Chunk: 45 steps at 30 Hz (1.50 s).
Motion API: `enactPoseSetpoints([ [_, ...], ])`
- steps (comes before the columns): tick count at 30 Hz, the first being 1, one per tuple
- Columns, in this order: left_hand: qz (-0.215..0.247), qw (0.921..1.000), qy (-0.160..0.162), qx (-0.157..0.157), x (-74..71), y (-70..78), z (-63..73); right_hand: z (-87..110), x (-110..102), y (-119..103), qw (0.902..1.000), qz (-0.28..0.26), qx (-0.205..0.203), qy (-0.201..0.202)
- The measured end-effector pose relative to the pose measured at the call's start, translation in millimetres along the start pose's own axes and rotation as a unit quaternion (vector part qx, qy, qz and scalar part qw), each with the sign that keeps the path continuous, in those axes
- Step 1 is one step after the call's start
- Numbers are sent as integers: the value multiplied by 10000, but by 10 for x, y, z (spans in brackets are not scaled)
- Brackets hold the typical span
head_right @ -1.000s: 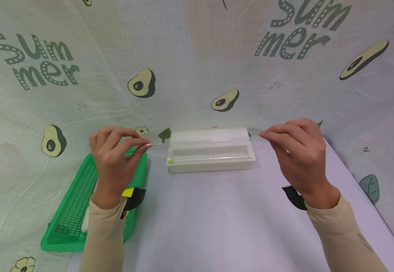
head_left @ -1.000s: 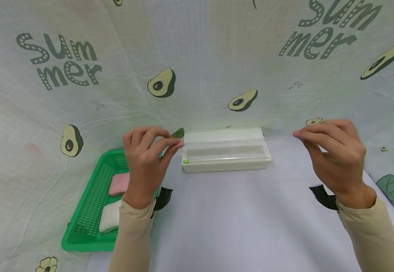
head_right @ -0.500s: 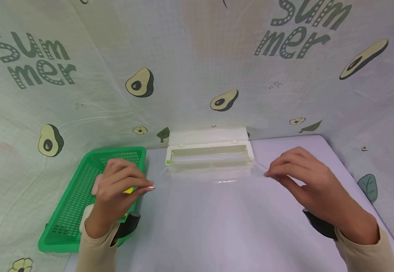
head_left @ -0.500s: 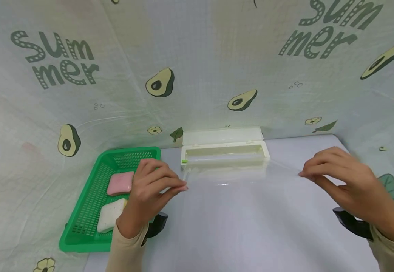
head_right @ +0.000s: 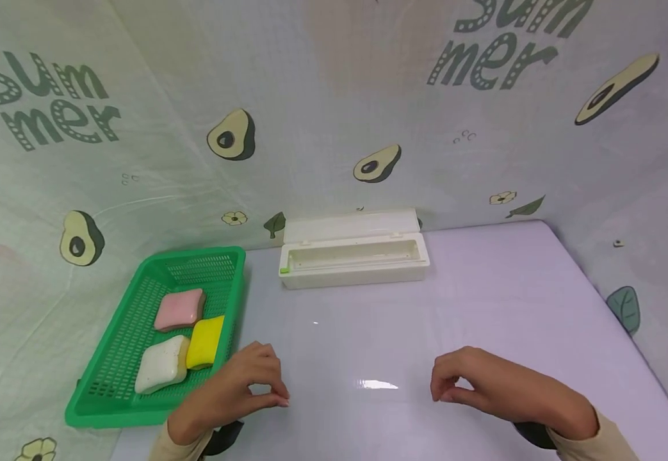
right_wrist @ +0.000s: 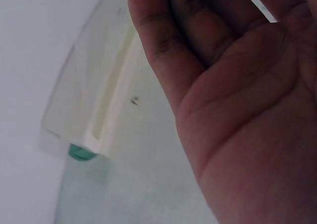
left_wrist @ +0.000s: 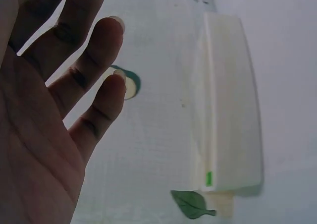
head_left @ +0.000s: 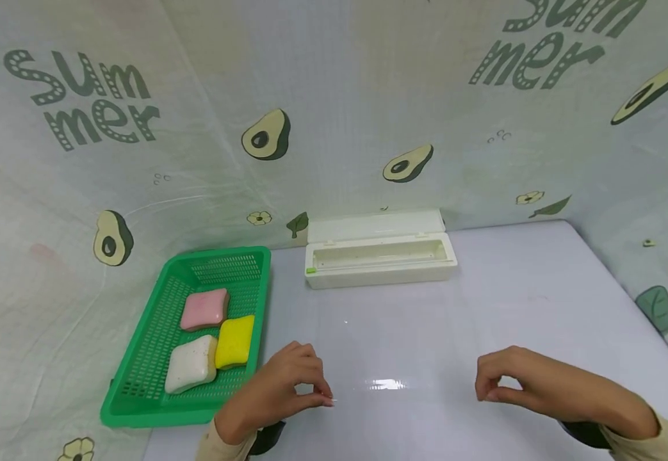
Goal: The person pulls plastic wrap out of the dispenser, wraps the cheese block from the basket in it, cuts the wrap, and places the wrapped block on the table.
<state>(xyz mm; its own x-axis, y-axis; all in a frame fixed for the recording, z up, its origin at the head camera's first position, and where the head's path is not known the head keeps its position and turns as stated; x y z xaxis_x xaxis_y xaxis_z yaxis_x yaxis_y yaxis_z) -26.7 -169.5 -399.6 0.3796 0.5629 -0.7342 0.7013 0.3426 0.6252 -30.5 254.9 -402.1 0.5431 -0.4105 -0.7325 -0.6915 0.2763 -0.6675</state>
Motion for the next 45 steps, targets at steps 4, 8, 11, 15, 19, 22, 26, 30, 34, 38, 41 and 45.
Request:
enactPoseSetpoints([
  [4, 165, 9948, -658, -758, 238, -136, 60, 0, 292, 200, 9998, -86, 105, -120],
  [8, 41, 9897, -993, -1034, 466, -266, 113, 8, 540, 371, 9994, -53, 315, -89],
  [11, -281, 9883, -1107, -1008, 618, -354, 148, 20, 691, 471, 9988, 0, 482, -14],
  [15, -766, 9813, -1303, -1188, 773, -428, 181, 48, 845, 554, 9983, 287, 467, 192],
  [19, -1163, 9716, -1490, -1427, 884, -464, 218, 79, 964, 591, 9958, 721, 449, 355],
  [22, -1332, 9690, -1510, -1432, 941, -481, 258, 108, 1045, 601, 9921, 1060, 506, 437],
  [26, -1470, 9695, -1482, -1287, 1000, -490, 316, 138, 1124, 613, 9844, 1587, 340, 678],
  [30, -1579, 9707, -1418, -1124, 1043, -490, 356, 151, 1166, 630, 9749, 1995, 133, 978],
  [34, -1571, 9697, -1468, -1157, 1047, -471, 361, 167, 1197, 640, 9711, 2125, 185, 1071],
  [38, -1487, 9637, -1723, -1395, 1005, -433, 337, 187, 1230, 639, 9686, 2197, 242, 1140],
  [41, -1368, 9612, -1828, -1549, 937, -391, 318, 193, 1254, 651, 9662, 2244, 187, 1255],
  [45, -1190, 9688, -1562, -1512, 761, -316, 284, 195, 1286, 686, 9529, 2566, -90, 1612],
])
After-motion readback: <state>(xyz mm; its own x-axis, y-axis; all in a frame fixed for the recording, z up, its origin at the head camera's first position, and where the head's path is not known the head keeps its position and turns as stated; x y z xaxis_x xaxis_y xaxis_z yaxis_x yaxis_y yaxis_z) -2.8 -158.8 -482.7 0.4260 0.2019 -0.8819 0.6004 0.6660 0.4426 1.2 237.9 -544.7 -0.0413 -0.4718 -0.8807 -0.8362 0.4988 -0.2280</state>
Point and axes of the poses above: each hand's wrist, its own z-axis away from the middle knuckle, its own x-axis out of the palm, y = z × x, the point moved 1 cm from there along -z, towards the middle knuckle, and after that the axes turned 8 degrees about z, right-handed, at the moved point
